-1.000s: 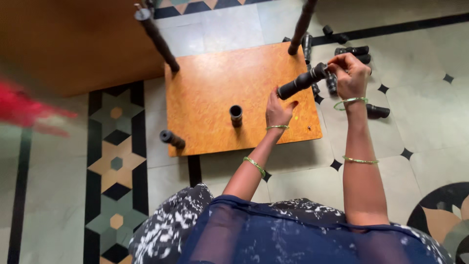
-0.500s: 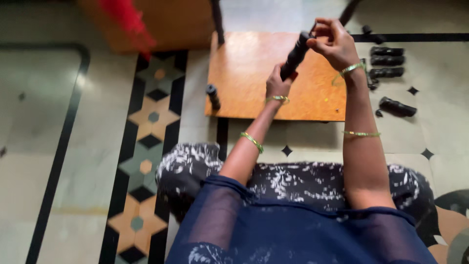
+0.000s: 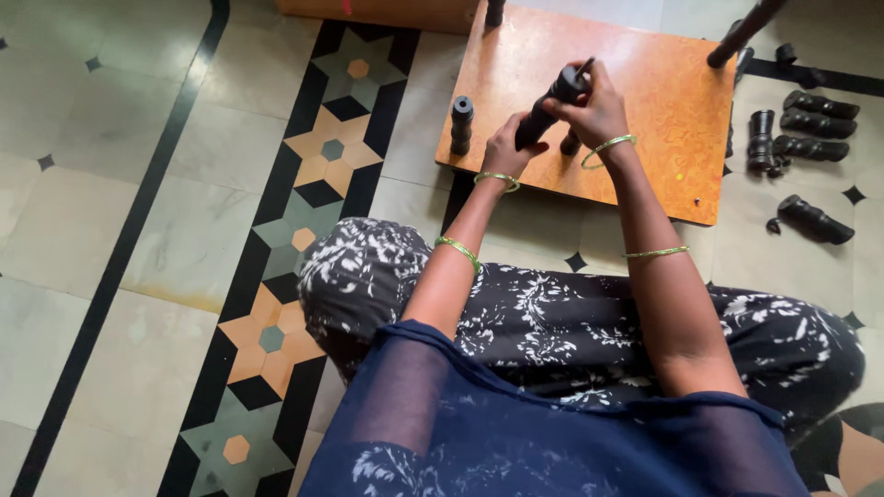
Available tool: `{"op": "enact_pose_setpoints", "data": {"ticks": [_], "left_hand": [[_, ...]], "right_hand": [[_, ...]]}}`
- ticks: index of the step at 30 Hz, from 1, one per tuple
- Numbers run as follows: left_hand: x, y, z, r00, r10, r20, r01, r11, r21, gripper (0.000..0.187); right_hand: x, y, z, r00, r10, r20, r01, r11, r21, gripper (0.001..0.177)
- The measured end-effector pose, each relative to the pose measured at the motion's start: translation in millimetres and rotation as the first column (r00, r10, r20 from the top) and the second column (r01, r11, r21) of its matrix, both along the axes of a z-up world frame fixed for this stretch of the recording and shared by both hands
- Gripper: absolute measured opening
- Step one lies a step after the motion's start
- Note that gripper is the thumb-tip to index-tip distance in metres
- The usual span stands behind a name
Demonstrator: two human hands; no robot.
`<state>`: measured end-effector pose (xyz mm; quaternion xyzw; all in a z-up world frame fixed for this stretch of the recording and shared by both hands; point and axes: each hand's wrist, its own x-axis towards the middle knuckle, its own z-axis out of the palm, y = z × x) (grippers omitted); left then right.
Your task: The person assembles a small wooden table by inserting cylindrical legs into pre-drilled holes in the tabletop. They handle multiple legs and align them with the tabletop, then place the tabletop onto the legs.
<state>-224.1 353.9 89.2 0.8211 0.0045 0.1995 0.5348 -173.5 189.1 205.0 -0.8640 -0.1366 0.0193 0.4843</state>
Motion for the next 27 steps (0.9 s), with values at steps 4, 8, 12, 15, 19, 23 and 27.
{"op": "enact_pose_setpoints", "data": {"ticks": [4, 8, 12, 15, 19, 23, 27], "left_hand": [[3.8, 16.0, -28.9, 0.990, 0.018, -0.142, -0.020, 1.000, -0.014, 0.060], [-1.4, 21.2, -65.7, 0.963, -0.037, -0.268, 0.024, 0.998, -0.052, 0.056], [3.0, -9.8, -80.7, 0.934, -0.133, -0.332, 0.094, 0.987, -0.129, 0.059], [-3.0, -43.0, -94.8, 0.876, -0.224, -0.427, 0.114, 0.957, -0.268, 0.053], [-18.5, -78.6, -111.8, 0.907, -0.186, -0.378, 0.097, 0.965, -0.244, 0.057], [-36.1, -95.9, -130.7, 0.910, -0.151, -0.386, 0.060, 0.970, -0.237, 0.057], [-35.7, -93.6, -134.7, 0.925, -0.117, -0.362, 0.055, 0.983, -0.177, 0.057]], "right_hand": [[4.8, 6.9, -17.0, 0.972, 0.236, 0.009, -0.234, 0.961, 0.147, 0.069], [-1.9, -19.9, -51.8, 0.911, 0.285, -0.297, -0.274, 0.958, 0.081, 0.067], [-11.4, -74.9, -84.3, 0.846, 0.198, -0.494, -0.277, 0.956, -0.091, 0.060], [-35.0, -135.3, -122.2, 0.765, 0.007, -0.644, -0.221, 0.942, -0.253, 0.070], [-82.6, -195.5, -185.8, 0.752, -0.198, -0.628, -0.135, 0.887, -0.442, 0.072], [-125.9, -218.4, -246.6, 0.843, -0.314, -0.438, -0.069, 0.742, -0.666, 0.071], [-149.1, -222.2, -273.8, 0.823, -0.453, -0.342, 0.043, 0.651, -0.758, 0.084]]}}
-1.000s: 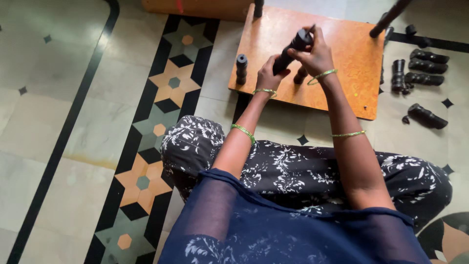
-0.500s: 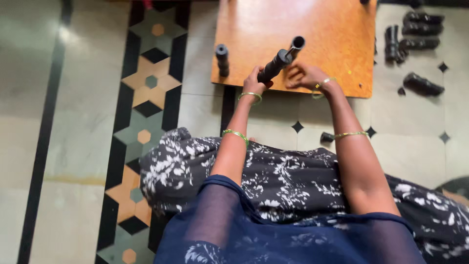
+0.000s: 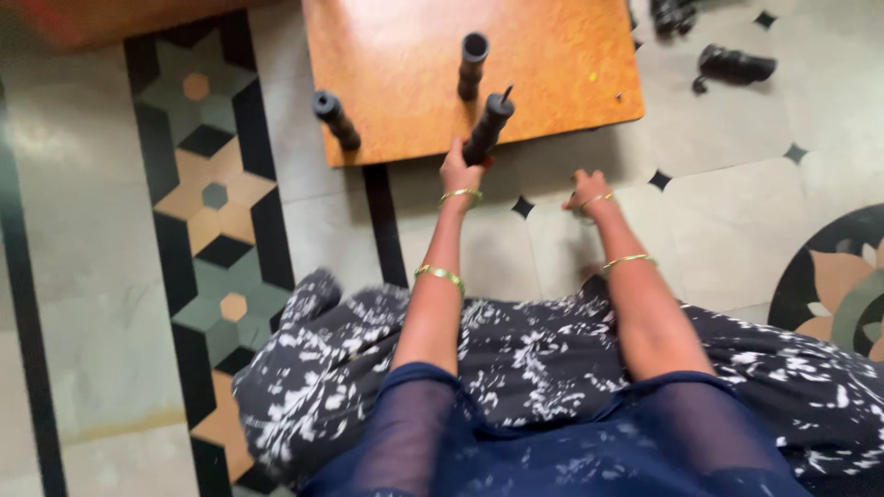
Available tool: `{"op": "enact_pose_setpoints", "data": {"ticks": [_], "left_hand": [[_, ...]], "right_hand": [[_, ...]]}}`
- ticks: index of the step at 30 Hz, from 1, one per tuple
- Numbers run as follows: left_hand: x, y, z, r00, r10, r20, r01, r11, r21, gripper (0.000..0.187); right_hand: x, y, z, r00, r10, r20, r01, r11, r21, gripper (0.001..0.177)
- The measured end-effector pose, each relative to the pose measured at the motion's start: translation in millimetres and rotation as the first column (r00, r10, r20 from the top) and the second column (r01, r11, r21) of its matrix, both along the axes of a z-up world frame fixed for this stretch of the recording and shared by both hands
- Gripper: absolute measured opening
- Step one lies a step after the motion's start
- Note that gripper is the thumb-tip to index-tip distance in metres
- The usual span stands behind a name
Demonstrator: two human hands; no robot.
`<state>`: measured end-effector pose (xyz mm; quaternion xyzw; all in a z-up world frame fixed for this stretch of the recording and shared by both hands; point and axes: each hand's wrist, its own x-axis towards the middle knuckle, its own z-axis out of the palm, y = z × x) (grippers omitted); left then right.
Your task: The person assembles a small wooden table by inserting cylindrical legs into pre-drilled holes in the tabletop. They handle multiple legs and align them with the tabletop, then place the tabletop onto the legs.
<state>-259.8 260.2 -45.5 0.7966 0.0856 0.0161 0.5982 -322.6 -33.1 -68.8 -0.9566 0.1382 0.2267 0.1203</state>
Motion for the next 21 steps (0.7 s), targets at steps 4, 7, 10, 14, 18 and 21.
{"op": "enact_pose_setpoints", "data": {"ticks": [4, 7, 10, 14, 18, 21], "left_hand": [[3.8, 1.9, 6.7, 0.997, -0.031, -0.068, 0.033, 0.999, 0.025, 0.056], [7.3, -8.4, 12.2, 0.998, -0.039, -0.058, 0.040, 0.999, 0.010, 0.055], [8.9, -24.7, 19.5, 0.996, -0.046, -0.073, 0.045, 0.999, -0.018, 0.053], [12.8, -53.2, 31.6, 0.977, -0.096, -0.191, 0.076, 0.991, -0.111, 0.047], [17.6, -84.3, 38.3, 0.958, -0.136, -0.254, 0.099, 0.983, -0.155, 0.043], [17.3, -103.6, 36.7, 0.955, -0.163, -0.248, 0.116, 0.974, -0.195, 0.041]], "right_hand": [[-5.6, 10.1, -11.2, 0.993, -0.055, -0.102, 0.051, 0.998, -0.043, 0.081], [-7.3, 7.2, -14.9, 0.993, -0.110, -0.047, 0.109, 0.994, -0.010, 0.060], [-4.8, -6.0, -15.7, 0.950, -0.279, 0.139, 0.271, 0.960, 0.078, 0.043], [7.2, -47.2, -10.0, 0.714, -0.691, 0.113, 0.640, 0.709, 0.295, 0.045], [18.7, -92.6, -7.4, 0.260, -0.946, -0.192, 0.744, 0.070, 0.664, 0.041], [21.3, -113.7, -11.5, 0.058, -0.913, -0.403, 0.601, -0.291, 0.745, 0.037]]}}
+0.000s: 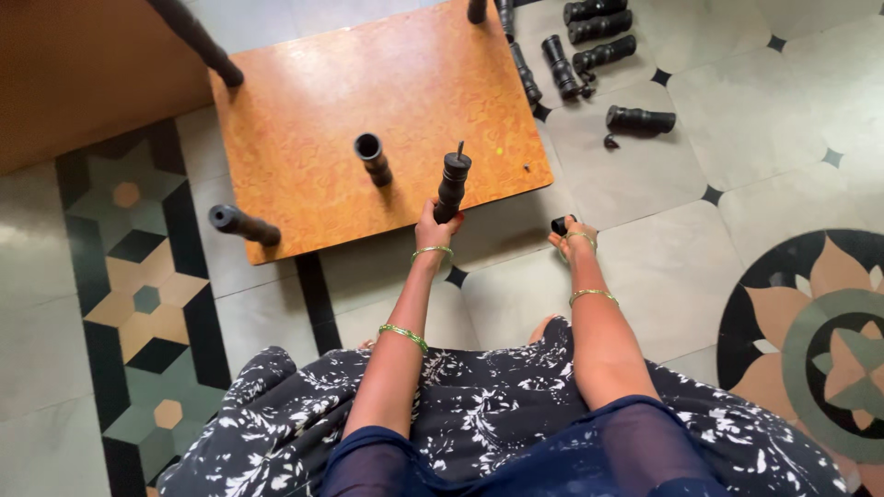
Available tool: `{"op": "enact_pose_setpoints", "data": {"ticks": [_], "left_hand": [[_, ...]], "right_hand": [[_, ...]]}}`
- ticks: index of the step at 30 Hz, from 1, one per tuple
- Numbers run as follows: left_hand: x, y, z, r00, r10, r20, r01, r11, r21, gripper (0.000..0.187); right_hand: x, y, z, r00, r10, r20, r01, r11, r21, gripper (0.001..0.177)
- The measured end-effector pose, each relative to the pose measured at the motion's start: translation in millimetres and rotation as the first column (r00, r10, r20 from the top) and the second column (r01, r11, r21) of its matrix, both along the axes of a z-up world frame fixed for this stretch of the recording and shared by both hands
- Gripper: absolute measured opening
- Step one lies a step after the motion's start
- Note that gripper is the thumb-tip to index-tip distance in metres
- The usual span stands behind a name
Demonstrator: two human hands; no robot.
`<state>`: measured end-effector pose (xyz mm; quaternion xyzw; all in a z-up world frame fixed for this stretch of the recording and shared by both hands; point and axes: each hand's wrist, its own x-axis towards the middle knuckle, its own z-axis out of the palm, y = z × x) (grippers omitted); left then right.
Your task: The person assembles a small wooden table by inserting cylindrical legs into pre-drilled holes in the tabletop. They handle multiple legs and align them with the tabletop, then place the tabletop onto the legs.
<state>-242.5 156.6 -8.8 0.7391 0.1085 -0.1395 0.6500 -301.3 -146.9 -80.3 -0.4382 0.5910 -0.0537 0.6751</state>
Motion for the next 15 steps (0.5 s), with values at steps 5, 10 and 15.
{"op": "enact_pose_setpoints", "data": {"ticks": [5, 10, 15], "left_hand": [[2.5, -23.6, -10.7, 0.999, -0.029, -0.034, 0.030, 0.999, 0.034, 0.045], [2.0, -37.8, -18.3, 0.999, -0.048, -0.014, 0.049, 0.996, 0.071, 0.046], [-2.1, -39.2, -13.7, 0.997, -0.075, 0.015, 0.074, 0.995, 0.067, 0.045]], "right_hand": [[13.4, -21.9, -3.7, 0.892, -0.239, 0.384, 0.191, 0.969, 0.160, 0.041], [21.0, -30.2, 3.5, 0.874, -0.131, 0.469, 0.116, 0.991, 0.061, 0.056], [25.0, -19.8, 10.1, 0.906, -0.087, 0.415, 0.065, 0.996, 0.067, 0.052]]}}
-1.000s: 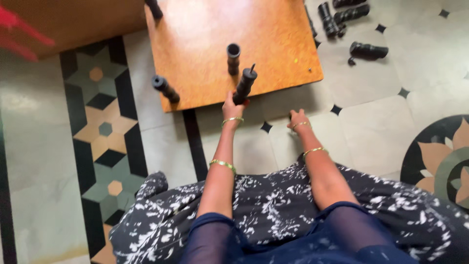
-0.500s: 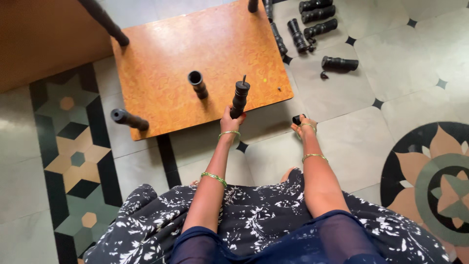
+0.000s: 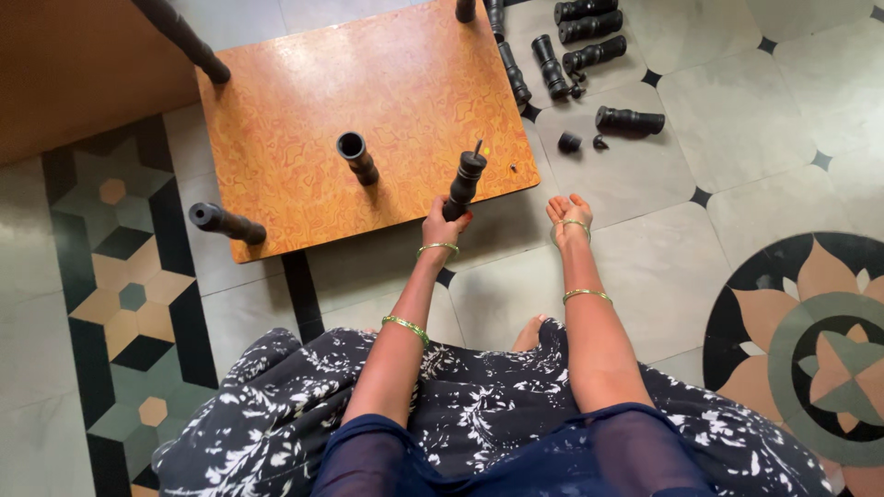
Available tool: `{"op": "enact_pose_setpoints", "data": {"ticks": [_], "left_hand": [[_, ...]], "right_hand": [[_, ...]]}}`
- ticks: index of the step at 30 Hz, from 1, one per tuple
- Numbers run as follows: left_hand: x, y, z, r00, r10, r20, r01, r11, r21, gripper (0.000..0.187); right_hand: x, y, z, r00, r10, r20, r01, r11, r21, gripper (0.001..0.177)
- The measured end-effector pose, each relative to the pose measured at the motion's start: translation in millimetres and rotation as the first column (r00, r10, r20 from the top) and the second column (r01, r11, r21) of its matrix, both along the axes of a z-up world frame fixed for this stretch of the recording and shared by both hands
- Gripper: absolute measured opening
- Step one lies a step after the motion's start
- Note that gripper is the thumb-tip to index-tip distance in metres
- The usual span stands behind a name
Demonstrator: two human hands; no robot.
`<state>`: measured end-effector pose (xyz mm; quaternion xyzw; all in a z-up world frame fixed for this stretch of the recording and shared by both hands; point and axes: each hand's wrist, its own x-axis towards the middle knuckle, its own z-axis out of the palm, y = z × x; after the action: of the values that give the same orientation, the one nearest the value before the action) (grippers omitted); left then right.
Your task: The person assembles a small wooden table by inserting cylindrical legs into pre-drilled holes in the tabletop. They handle multiple legs and align them with the tabletop, then place the tabletop onto the legs.
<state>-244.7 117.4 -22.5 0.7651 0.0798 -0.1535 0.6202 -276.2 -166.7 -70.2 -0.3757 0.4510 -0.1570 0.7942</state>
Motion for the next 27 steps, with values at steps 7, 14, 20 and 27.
{"op": "enact_pose_setpoints", "data": {"ticks": [7, 14, 20, 27], "left_hand": [[-4.6, 9.8, 17.7, 1.000, -0.009, 0.017, 0.009, 0.999, -0.042, 0.046], [3.7, 38.7, 35.6, 0.980, -0.008, 0.201, 0.007, 1.000, 0.005, 0.049], [14.2, 77.6, 51.0, 0.951, 0.019, 0.307, -0.035, 0.998, 0.049, 0.051], [31.5, 120.9, 66.8, 0.944, 0.063, 0.325, -0.069, 0.998, 0.005, 0.054]], "right_hand": [[21.0, 27.1, 22.4, 0.981, 0.189, -0.043, -0.193, 0.970, -0.146, 0.043], [58.8, 79.5, 88.2, 0.915, 0.399, 0.054, -0.361, 0.871, -0.332, 0.033], [60.4, 148.9, 164.5, 0.701, 0.713, -0.036, -0.657, 0.624, -0.423, 0.038], [54.5, 220.7, 245.5, 0.239, 0.961, -0.141, -0.837, 0.130, -0.532, 0.060]]}}
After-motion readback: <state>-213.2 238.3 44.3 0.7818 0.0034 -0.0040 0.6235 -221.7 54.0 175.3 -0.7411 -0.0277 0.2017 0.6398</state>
